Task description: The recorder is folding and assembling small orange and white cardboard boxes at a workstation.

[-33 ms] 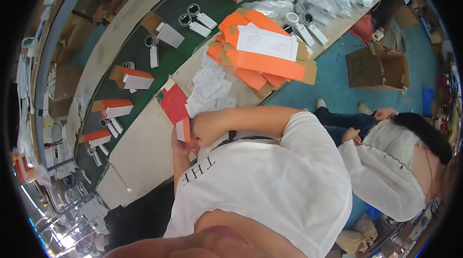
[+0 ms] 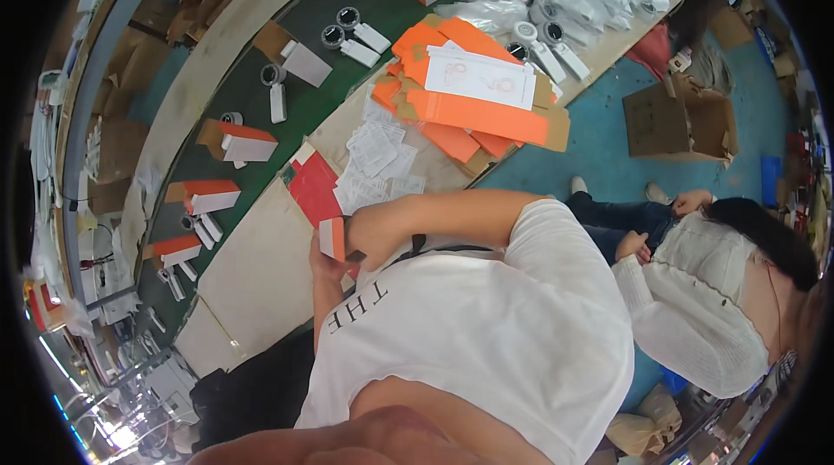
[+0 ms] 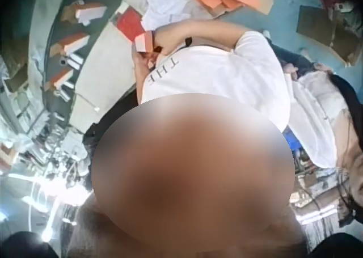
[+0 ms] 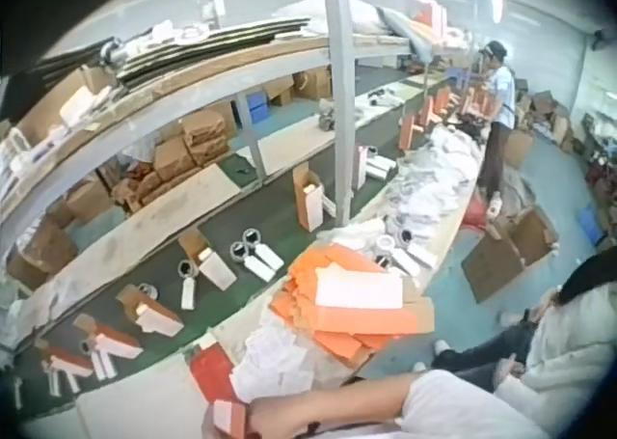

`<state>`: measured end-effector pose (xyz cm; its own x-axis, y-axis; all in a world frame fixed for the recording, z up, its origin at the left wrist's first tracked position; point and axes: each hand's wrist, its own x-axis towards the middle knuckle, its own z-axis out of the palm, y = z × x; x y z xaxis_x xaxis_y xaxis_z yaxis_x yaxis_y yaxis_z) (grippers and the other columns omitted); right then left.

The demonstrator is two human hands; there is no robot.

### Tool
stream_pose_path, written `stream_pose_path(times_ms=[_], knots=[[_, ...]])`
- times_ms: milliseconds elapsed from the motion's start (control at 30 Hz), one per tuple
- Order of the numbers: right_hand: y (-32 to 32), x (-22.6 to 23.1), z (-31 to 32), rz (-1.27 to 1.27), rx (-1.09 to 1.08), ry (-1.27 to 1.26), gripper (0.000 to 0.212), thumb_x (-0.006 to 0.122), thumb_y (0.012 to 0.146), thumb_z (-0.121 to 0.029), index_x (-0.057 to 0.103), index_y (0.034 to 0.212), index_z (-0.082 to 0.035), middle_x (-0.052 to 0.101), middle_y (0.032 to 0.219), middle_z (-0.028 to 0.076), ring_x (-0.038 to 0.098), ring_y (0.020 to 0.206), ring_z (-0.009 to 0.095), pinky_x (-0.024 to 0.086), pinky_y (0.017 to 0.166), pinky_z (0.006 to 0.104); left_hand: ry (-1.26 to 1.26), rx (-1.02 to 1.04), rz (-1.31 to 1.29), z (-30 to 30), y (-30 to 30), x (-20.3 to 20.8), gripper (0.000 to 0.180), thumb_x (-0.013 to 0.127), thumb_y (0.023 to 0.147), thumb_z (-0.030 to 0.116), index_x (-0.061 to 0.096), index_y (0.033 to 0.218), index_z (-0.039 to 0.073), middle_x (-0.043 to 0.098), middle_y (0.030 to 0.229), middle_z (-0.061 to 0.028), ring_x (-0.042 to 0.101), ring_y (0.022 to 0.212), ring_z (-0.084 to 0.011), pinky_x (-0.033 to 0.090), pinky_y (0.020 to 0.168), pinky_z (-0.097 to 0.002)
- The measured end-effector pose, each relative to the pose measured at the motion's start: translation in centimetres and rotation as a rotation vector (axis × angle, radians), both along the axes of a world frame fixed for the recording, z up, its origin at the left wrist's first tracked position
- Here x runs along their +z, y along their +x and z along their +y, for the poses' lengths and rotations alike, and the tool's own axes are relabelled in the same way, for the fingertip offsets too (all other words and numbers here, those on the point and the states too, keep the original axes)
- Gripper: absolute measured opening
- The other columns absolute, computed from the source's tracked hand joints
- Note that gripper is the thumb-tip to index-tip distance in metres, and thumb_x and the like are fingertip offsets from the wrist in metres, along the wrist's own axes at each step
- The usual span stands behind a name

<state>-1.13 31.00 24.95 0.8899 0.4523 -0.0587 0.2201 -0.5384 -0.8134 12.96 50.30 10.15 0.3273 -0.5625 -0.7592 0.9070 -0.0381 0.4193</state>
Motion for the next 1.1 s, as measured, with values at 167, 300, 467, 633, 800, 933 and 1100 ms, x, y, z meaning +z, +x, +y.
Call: stream_pose_path(times_ms=[167, 300, 467, 633, 800, 933, 1100], knots=[[-0.5, -2.6, -0.5, -0.136, -0.270, -0.308, 0.028, 0.053, 0.074, -0.024, 0.058, 0.089, -0.001, 0.060, 0.085, 0.018, 0.058, 0.084, 0.034, 0.046, 0.071, 0.0426, 0.203, -0.251, -0.101, -1.1, -0.9, 2.7, 0.069, 0.038, 0.080, 0.065, 0.047, 0.119, 0.009, 0.055, 0.112, -0.0143, 0.056, 0.097, -0.0303, 0.047, 0.079, -0.0475], [-0.1, -0.8, -3.4, 0.025, -0.637, -0.183, 0.030, 0.055, 0.079, -0.027, 0.056, 0.095, -0.002, 0.061, 0.084, 0.018, 0.059, 0.079, 0.035, 0.046, 0.069, 0.0433, 0.272, -0.311, -1.594, -1.6, -3.1, 3.2, 0.088, 0.066, 0.071, 0.049, 0.025, 0.134, 0.003, 0.042, 0.127, -0.0182, 0.037, 0.119, -0.0347, 0.029, 0.100, -0.0418], [1.0, 0.2, -2.0, 0.219, -0.576, -0.113, 0.041, 0.057, 0.079, -0.023, 0.047, 0.115, -0.006, 0.060, 0.096, 0.017, 0.055, 0.094, 0.035, 0.044, 0.081, 0.0406, 0.295, -0.604, -1.794, -4.8, -4.3, 8.4, 0.088, 0.076, 0.061, 0.033, 0.032, 0.130, 0.002, 0.042, 0.125, -0.0206, 0.040, 0.115, -0.0356, 0.035, 0.094, -0.0425], [-0.4, -5.0, -0.3, -0.415, -0.749, 0.022, 0.041, 0.060, 0.075, -0.004, 0.051, 0.114, -0.009, 0.056, 0.108, 0.009, 0.045, 0.112, 0.029, 0.035, 0.096, 0.0370, 0.588, -0.132, -1.192, -0.5, -0.8, 4.4, 0.058, 0.072, 0.070, 0.025, 0.046, 0.117, 0.001, 0.058, 0.107, -0.0154, 0.057, 0.095, -0.0264, 0.044, 0.084, -0.0350], [-2.3, -7.0, -2.1, -0.285, -0.875, 0.153, 0.022, 0.058, 0.075, -0.003, 0.062, 0.096, -0.006, 0.060, 0.100, 0.011, 0.054, 0.099, 0.029, 0.042, 0.086, 0.0343, 0.573, 0.097, -1.351, 4.2, 2.5, 3.6, 0.054, 0.065, 0.079, 0.028, 0.043, 0.117, -0.004, 0.058, 0.106, -0.0160, 0.055, 0.098, -0.0233, 0.043, 0.084, -0.0320], [-2.0, -9.8, -3.3, 0.003, -0.871, 0.182, 0.022, 0.057, 0.076, -0.006, 0.060, 0.098, -0.004, 0.059, 0.101, 0.014, 0.056, 0.095, 0.030, 0.043, 0.083, 0.0339, 0.794, 0.097, -1.309, 5.7, 6.2, 0.0, 0.054, 0.058, 0.081, 0.042, 0.051, 0.109, -0.005, 0.060, 0.102, -0.0206, 0.058, 0.095, -0.0296, 0.044, 0.082, -0.0361], [0.8, -15.3, -4.4, -0.266, -0.982, -0.150, 0.027, 0.056, 0.078, -0.011, 0.059, 0.104, -0.001, 0.053, 0.114, 0.017, 0.047, 0.109, 0.033, 0.037, 0.093, 0.0387, 0.971, -0.225, -0.972, 9.8, 10.1, -0.6, 0.060, 0.054, 0.079, 0.054, 0.059, 0.103, -0.001, 0.061, 0.098, -0.0213, 0.059, 0.095, -0.0319, 0.045, 0.082, -0.0372]])
